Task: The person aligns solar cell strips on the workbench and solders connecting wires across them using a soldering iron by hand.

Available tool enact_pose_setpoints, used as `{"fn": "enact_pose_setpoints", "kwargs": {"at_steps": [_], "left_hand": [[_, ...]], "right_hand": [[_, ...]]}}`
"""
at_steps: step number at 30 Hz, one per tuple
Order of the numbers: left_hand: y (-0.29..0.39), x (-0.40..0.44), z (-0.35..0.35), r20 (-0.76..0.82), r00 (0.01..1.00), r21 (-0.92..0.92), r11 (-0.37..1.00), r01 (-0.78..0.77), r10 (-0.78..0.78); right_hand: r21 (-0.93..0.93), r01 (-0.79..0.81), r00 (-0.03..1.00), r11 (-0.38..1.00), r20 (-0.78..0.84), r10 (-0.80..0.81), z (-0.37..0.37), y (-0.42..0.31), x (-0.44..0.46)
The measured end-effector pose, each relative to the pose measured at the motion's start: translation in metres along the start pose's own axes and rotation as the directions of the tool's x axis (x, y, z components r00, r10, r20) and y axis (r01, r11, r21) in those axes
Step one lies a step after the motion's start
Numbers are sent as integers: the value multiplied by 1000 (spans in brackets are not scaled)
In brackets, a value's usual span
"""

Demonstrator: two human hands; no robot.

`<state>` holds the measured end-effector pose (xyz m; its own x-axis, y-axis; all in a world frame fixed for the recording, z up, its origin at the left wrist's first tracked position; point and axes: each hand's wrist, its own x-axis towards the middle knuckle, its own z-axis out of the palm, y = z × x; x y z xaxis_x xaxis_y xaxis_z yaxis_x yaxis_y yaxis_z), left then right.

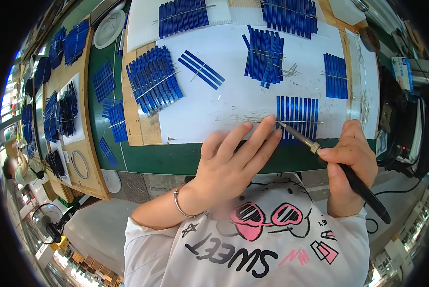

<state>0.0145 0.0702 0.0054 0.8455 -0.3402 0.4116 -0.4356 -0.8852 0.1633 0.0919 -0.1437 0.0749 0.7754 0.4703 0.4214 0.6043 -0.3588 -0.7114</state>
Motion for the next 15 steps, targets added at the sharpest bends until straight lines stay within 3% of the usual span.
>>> {"fn": "enact_pose_setpoints", "kwargs": {"at_steps": [9, 11, 15], "left_hand": [[1, 0, 1, -18, 1000, 14, 1000, 7, -7], [2, 0, 1, -14, 1000, 11, 1000, 10, -10], [1, 0, 0, -11, 1000, 7, 1000, 10, -9]], "right_hand": [[-65, 83, 996, 994, 37, -81, 1, -5, 1], [-97, 117, 988, 988, 113, -106, -3, -5, -3], [-88, 157, 988, 984, 23, -156, 1, -5, 1]]}}
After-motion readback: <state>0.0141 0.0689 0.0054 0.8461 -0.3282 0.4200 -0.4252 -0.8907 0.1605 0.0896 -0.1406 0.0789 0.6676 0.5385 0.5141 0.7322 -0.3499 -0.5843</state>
